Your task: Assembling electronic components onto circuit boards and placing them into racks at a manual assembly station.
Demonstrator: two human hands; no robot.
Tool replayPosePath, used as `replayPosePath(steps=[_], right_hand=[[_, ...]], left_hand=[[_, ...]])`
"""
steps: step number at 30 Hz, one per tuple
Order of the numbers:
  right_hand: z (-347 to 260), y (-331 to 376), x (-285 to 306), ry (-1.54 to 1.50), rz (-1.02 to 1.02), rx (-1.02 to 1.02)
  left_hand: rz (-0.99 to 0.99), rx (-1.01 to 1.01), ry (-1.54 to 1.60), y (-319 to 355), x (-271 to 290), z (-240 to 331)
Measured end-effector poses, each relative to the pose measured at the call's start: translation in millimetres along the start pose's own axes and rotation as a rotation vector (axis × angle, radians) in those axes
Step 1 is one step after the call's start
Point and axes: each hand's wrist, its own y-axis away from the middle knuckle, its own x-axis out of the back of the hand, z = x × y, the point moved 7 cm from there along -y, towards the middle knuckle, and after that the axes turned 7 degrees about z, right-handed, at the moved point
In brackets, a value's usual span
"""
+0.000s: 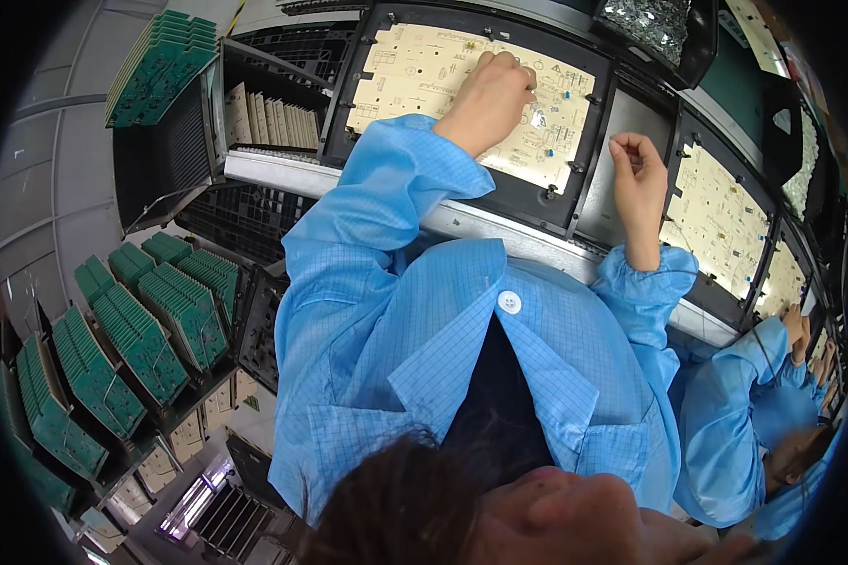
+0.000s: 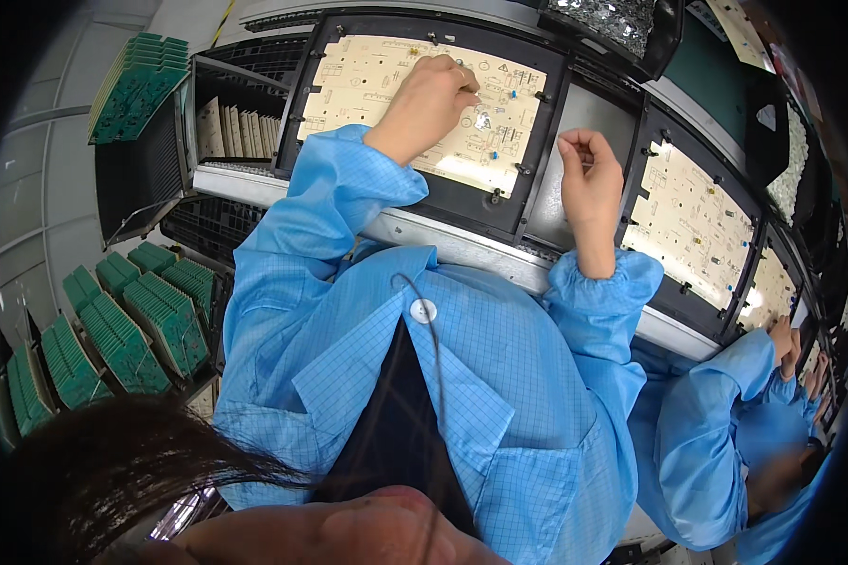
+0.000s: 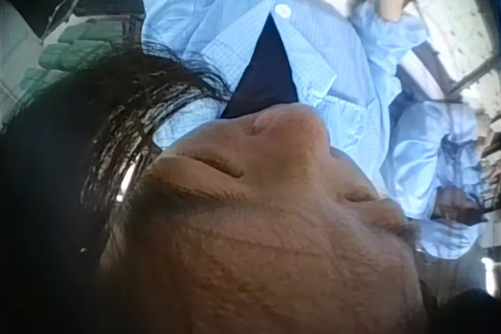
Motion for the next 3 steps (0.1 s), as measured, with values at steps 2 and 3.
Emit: replayPosePath(steps=[2,3], right_hand=[[24,3,-9,-0.153,-0.091,-0.113],[35,6,-19,-0.302,-0.18,-0.225]], left_hand=[[-0.051,0.052,0.014,0,-4,-2],[-0.058,0.051,0.007,-2,-5,-1]])
